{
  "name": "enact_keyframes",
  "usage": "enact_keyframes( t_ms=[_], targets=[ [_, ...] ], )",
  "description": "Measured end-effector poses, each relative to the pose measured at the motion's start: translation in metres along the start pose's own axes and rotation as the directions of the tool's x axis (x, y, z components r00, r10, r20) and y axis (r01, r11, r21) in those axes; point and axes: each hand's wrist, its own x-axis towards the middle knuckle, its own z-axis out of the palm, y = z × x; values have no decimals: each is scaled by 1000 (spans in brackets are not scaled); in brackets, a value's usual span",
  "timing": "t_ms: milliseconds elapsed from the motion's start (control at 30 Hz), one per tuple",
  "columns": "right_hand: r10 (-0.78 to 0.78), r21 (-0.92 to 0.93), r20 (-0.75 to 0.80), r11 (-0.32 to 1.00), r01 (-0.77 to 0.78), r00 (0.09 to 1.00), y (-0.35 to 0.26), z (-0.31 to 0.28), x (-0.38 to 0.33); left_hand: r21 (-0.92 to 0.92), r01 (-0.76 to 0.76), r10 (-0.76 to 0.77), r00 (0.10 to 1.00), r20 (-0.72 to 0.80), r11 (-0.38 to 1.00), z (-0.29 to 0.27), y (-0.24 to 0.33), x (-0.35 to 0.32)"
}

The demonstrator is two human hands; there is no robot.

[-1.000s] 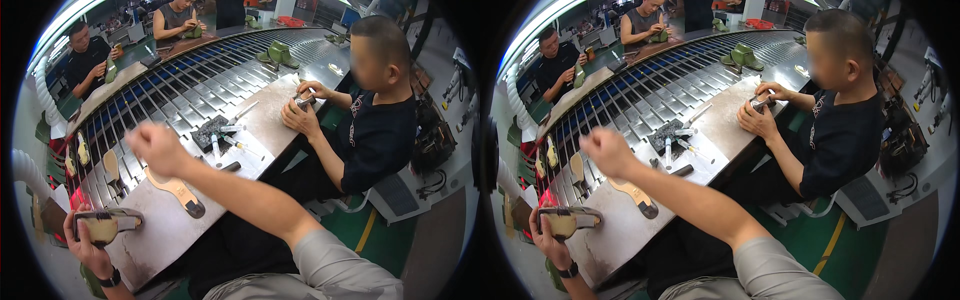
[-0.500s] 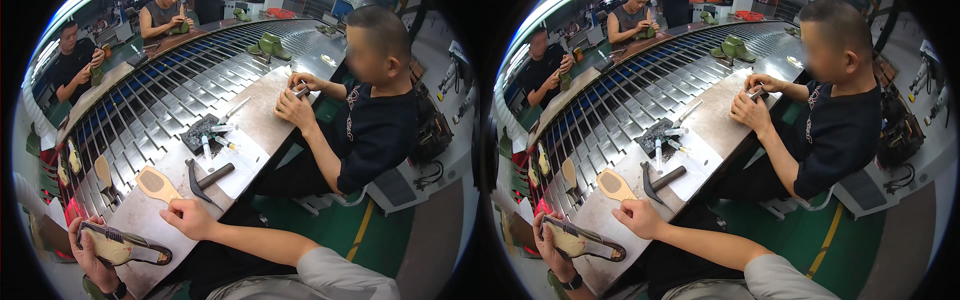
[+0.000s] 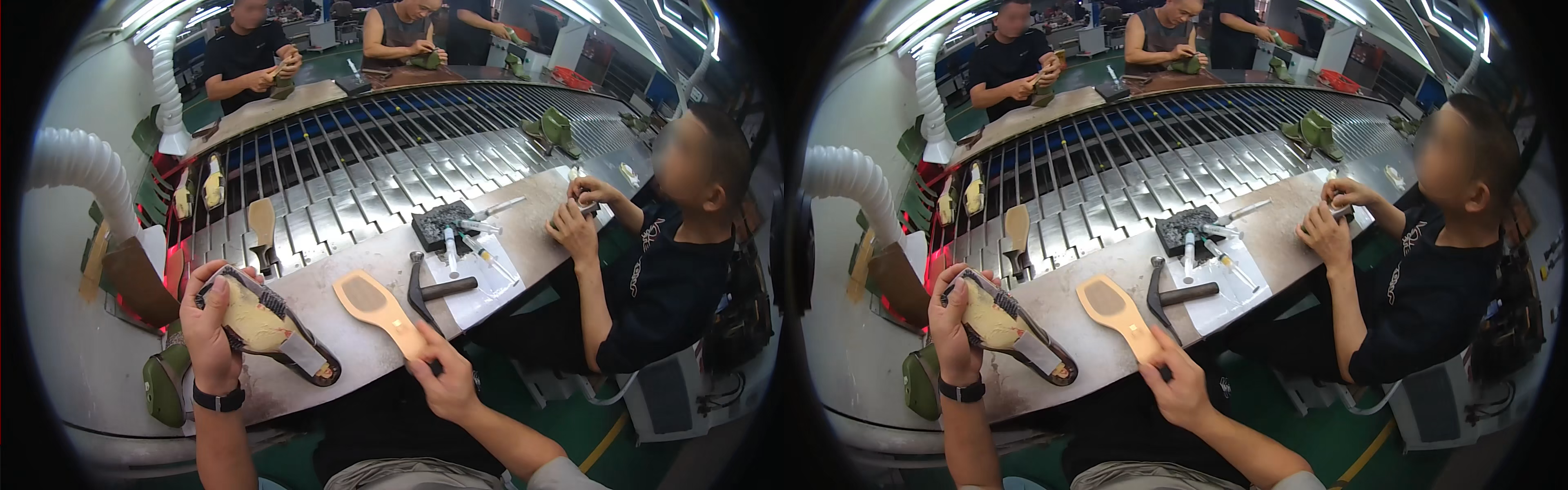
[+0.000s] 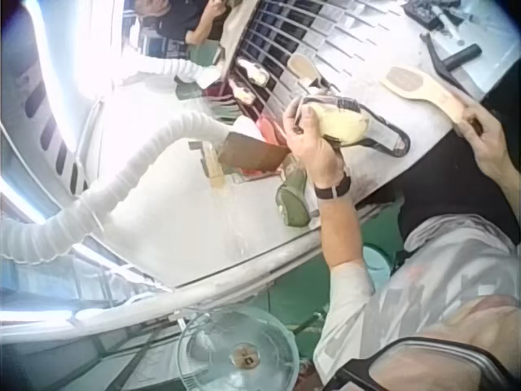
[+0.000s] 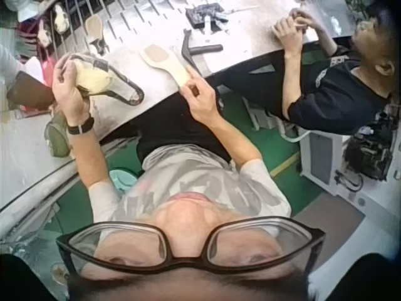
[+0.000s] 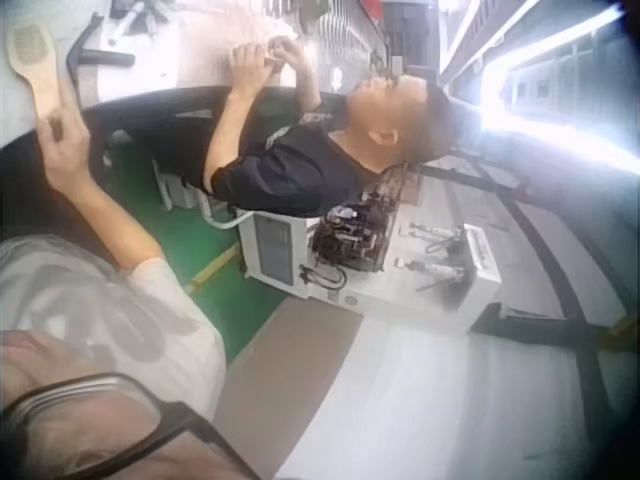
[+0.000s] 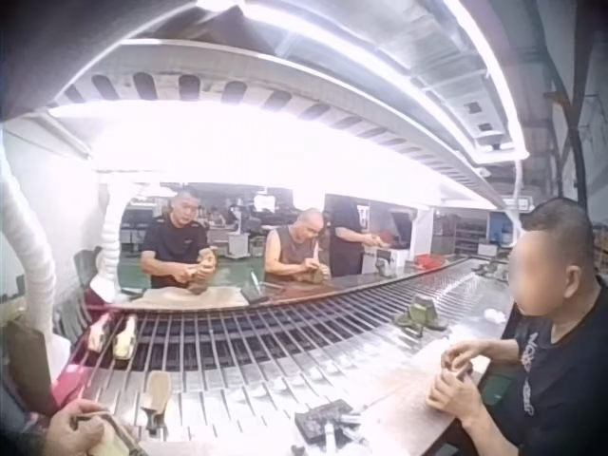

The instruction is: The person attaches soles to high-heeled shoe uppers by applying adhesive from a syringe and pressing the components together. The person also uses a hammer to secure the edges of the shoe and removes finished shoes from a conveyor belt.

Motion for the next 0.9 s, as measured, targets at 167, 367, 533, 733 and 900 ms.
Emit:
enact_keyframes(
  t_ms=[167,367,533,733,900],
  targets=[
    [410,739,196,535,-409,891,3,-33,-86,-8,-36,37,998,42,999,5,9,-13],
    [499,504,561,428,-750,661,18,26,-38,56,51,-58,987,149,997,27,14,-12],
    [329,657,265,627,-419,907,-30,16,-13,-29,123,-109,950,293,992,30,24,-9],
    [23,699,217,694,-172,976,-89,27,27,-220,87,-24,961,274,972,21,-1,0],
    [108,647,151,740,-180,983,-105,39,52,-287,258,-143,919,368,923,0,0,19]
  ],
)
